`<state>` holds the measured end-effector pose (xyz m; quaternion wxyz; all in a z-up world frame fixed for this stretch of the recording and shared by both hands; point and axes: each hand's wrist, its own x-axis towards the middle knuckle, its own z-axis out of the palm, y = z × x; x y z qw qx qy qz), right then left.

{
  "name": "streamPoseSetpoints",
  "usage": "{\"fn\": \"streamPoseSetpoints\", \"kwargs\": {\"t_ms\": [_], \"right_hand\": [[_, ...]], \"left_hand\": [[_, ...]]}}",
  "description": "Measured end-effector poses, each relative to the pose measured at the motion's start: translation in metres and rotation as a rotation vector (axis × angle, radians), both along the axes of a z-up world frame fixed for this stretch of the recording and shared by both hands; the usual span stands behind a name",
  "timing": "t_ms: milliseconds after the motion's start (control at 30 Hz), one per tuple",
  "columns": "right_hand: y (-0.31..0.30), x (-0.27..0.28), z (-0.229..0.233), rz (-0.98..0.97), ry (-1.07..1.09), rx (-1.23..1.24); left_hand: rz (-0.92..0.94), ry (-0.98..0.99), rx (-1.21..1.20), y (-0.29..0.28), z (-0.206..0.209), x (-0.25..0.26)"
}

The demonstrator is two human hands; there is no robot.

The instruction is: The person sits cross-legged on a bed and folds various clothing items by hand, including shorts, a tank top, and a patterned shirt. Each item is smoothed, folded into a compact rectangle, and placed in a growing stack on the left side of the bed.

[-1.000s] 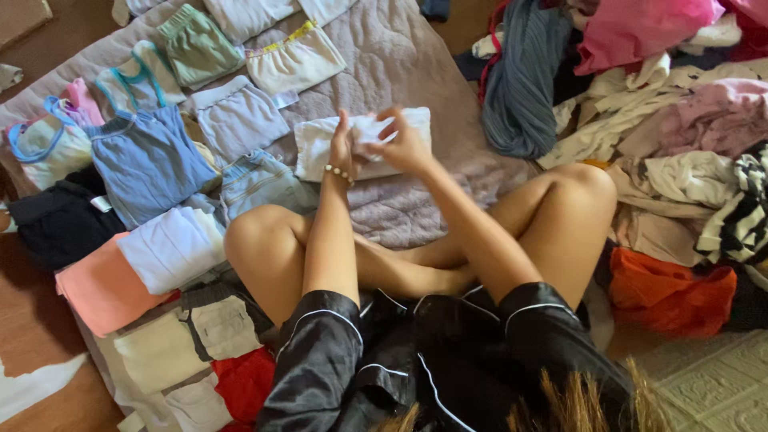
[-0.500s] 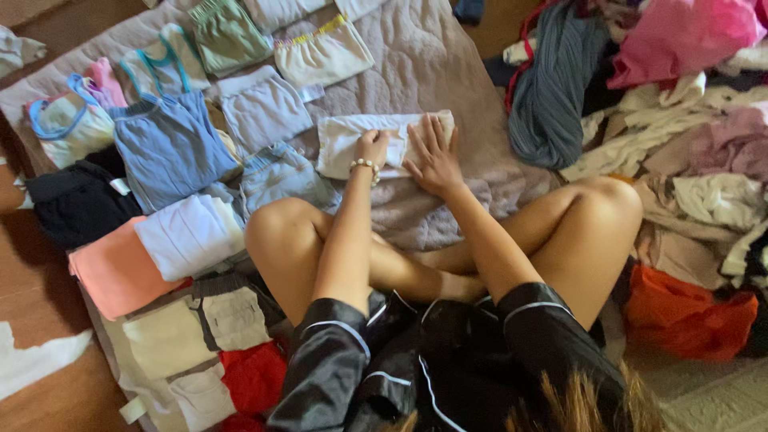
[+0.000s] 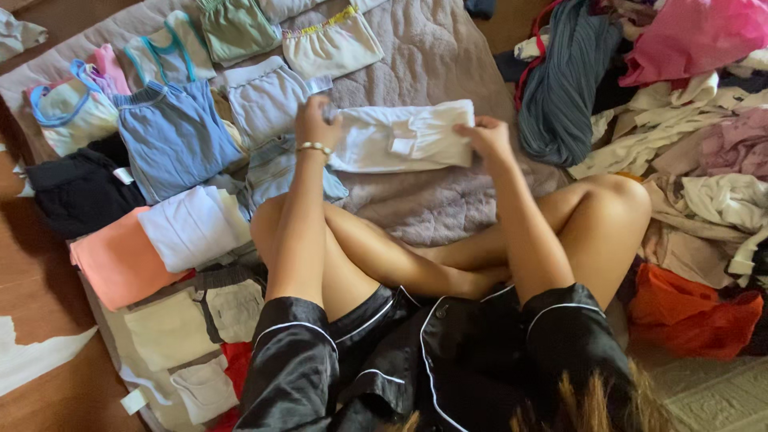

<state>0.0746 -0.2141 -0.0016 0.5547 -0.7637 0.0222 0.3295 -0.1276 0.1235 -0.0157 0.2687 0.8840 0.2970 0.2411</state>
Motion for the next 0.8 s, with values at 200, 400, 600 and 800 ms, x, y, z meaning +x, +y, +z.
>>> {"fn": "streamPoseSetpoints", "kwargs": {"t_ms": [200,400,600,800], "right_hand": [[-0.023,0.013,0.039,-0.026,0.08,0.115],[0.023,-0.022,0.066,0.071,-0.118,0.248],[0.127,-0.089,0.061,0.271,-0.484,0.074],[0.12,-0.105,0.058,0.39,-0.881,0.054]], "left_hand": [[-0.479,-0.17,-1.043,-0.133,0.013,0.072],[-0.244,0.038,-1.482,-0.14,0.057,0.069],[-0.344,-0.132,-1.796,-0.084,0.036,0.049],[-0.106,0.115,-1.21,-0.022,-0.069,0.042]]}}
